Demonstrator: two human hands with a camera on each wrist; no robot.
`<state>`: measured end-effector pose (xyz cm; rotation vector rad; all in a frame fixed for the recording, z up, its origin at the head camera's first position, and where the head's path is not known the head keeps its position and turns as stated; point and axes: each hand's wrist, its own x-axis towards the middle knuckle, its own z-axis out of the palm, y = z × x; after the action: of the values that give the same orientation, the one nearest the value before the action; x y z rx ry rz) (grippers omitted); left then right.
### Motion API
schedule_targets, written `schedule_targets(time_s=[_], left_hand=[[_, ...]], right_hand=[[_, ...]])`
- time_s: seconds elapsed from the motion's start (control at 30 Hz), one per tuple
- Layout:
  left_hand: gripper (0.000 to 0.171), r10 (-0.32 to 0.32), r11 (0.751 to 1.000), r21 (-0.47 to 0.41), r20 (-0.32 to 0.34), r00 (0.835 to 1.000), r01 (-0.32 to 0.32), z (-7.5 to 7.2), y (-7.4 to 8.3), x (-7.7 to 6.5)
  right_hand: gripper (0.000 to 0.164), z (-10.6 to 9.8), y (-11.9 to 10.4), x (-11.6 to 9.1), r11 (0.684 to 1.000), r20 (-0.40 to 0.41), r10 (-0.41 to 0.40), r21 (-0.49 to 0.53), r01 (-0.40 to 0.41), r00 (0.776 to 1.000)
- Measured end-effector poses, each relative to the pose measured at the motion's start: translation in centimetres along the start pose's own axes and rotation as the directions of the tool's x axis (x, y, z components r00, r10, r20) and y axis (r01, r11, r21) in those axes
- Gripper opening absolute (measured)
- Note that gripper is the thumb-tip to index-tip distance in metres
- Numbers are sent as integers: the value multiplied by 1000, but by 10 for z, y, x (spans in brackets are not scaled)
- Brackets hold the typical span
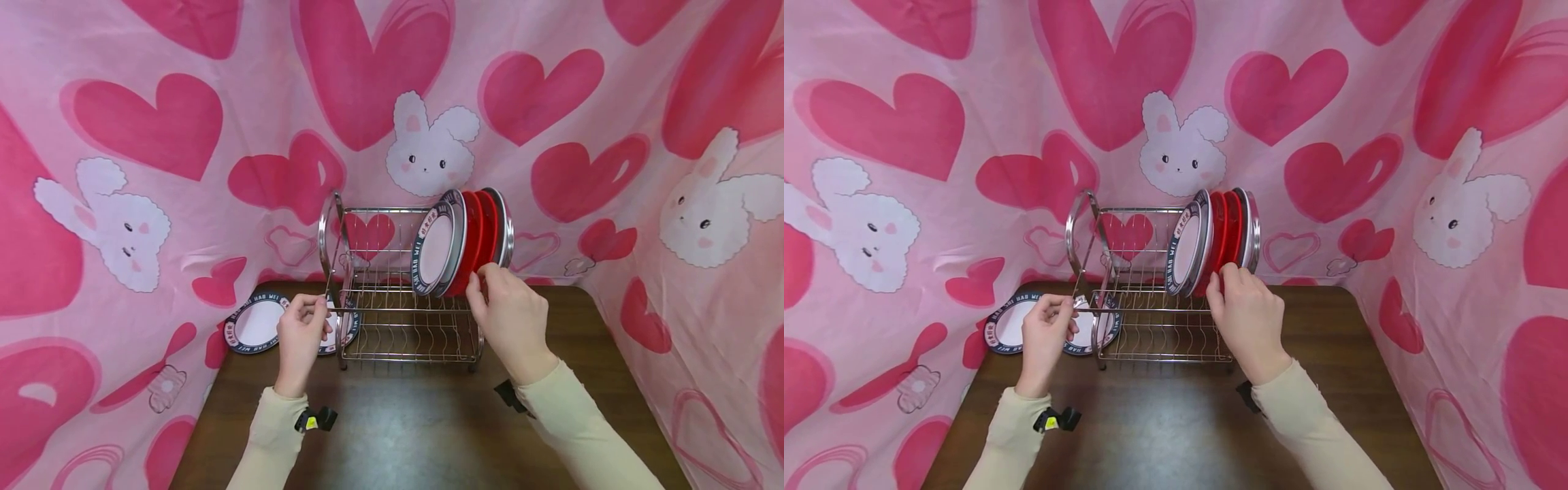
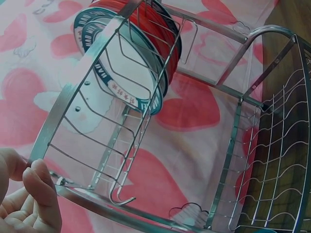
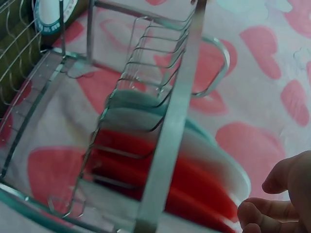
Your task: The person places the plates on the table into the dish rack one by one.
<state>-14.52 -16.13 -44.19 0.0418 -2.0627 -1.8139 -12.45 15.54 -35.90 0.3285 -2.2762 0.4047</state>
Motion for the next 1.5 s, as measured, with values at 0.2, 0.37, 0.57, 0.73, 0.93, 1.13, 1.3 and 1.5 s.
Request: schedule_targets(time_s=[0.2, 0.37, 0.57, 0.73, 0.93, 1.13, 1.3, 1.5], left_hand=[[14, -25, 1000, -3, 6, 1000, 25, 0, 2, -1], [14, -44, 999, -7, 18, 999, 44, 1, 23, -5], [12, -42, 999, 17, 25, 999, 42, -1, 38, -10], [15, -38, 999, 5, 27, 999, 38, -1, 37, -9], [13, -35, 999, 10, 21, 999, 35, -1, 37, -9], [12, -40, 999, 29, 24, 999, 39, -2, 36, -9], [16, -45, 997, 63, 16, 999, 44, -4, 15, -2], [17, -14, 996, 93, -13, 1000, 15, -12, -6, 1]], right_hand=[[13, -2, 20, -10, 998, -54, 49, -30, -51, 997], [13, -4, 34, -14, 993, -66, 100, -55, -104, 993], [10, 1, 43, -22, 979, 22, 190, -77, -187, 982], [10, 9, 50, -28, 969, 106, 242, -86, -233, 965], [12, 14, 53, -30, 973, 116, 227, -80, -219, 967], [8, 17, 52, -30, 976, 125, 214, -58, -208, 969], [10, 21, 50, -32, 977, 108, 212, -58, -207, 971], [10, 22, 48, -33, 974, 92, 223, -55, -218, 971]])
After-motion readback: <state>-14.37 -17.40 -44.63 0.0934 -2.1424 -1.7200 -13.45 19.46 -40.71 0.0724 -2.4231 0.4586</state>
